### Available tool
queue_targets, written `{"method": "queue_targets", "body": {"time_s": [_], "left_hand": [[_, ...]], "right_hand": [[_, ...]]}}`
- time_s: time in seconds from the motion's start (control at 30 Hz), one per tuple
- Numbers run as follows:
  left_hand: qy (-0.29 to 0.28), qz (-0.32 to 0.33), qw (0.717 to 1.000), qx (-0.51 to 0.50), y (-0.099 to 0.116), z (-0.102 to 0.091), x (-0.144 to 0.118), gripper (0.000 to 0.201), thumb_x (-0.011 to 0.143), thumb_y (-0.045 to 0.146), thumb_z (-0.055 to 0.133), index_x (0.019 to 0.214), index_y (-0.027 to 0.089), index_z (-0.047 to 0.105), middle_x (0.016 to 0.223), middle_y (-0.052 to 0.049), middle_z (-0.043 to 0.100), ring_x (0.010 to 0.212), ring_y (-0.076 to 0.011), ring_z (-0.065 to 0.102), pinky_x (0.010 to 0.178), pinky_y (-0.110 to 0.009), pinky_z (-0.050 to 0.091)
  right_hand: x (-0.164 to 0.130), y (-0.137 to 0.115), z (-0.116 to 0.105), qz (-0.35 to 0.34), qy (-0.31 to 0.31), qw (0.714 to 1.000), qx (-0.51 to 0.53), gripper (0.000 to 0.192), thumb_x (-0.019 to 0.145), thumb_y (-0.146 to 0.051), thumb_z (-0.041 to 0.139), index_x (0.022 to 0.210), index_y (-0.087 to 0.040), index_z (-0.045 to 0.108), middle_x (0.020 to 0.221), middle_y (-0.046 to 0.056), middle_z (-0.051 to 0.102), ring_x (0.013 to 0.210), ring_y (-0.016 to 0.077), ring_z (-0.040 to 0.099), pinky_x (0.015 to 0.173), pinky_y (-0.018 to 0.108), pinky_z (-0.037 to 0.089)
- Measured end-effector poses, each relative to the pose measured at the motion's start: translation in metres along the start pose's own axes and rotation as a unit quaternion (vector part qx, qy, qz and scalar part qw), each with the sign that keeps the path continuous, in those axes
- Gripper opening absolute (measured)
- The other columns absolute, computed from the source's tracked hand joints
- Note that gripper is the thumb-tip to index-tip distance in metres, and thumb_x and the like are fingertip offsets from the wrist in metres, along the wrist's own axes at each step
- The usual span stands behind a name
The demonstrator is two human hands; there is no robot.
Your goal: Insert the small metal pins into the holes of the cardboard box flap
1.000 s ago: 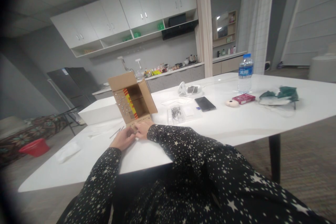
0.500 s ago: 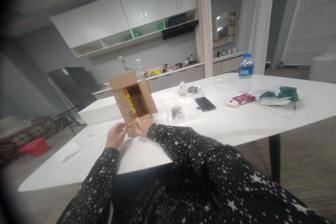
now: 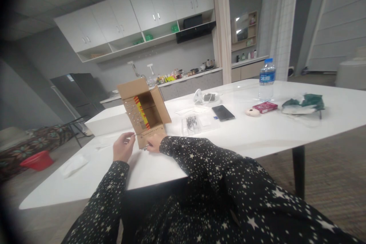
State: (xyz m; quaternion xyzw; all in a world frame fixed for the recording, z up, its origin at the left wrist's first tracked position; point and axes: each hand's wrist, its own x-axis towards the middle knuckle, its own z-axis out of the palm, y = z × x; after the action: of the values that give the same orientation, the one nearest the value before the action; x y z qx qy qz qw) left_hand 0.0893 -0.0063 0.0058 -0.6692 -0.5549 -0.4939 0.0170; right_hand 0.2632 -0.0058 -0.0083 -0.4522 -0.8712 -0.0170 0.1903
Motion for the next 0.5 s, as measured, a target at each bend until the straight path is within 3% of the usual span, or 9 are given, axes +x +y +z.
{"method": "queue_targets", "body": {"time_s": [0.5], "left_hand": [[-0.023, 0.029, 0.999, 0.017, -0.0018, 0.0046, 0.0002, 0.023, 0.074, 0.035, 0.052, 0.086, 0.019, 0.062, 0.077, 0.0, 0.065, 0.056, -0.0101, 0.05, 0.058, -0.024, 0.043]], "right_hand": [[0.0, 0.0002, 0.0008, -0.001, 0.005, 1.0, 0.002, 0.032, 0.079, -0.045, 0.043, 0.087, -0.021, 0.062, 0.083, 0.005, 0.067, 0.071, 0.02, 0.06, 0.056, 0.027, 0.036]]}}
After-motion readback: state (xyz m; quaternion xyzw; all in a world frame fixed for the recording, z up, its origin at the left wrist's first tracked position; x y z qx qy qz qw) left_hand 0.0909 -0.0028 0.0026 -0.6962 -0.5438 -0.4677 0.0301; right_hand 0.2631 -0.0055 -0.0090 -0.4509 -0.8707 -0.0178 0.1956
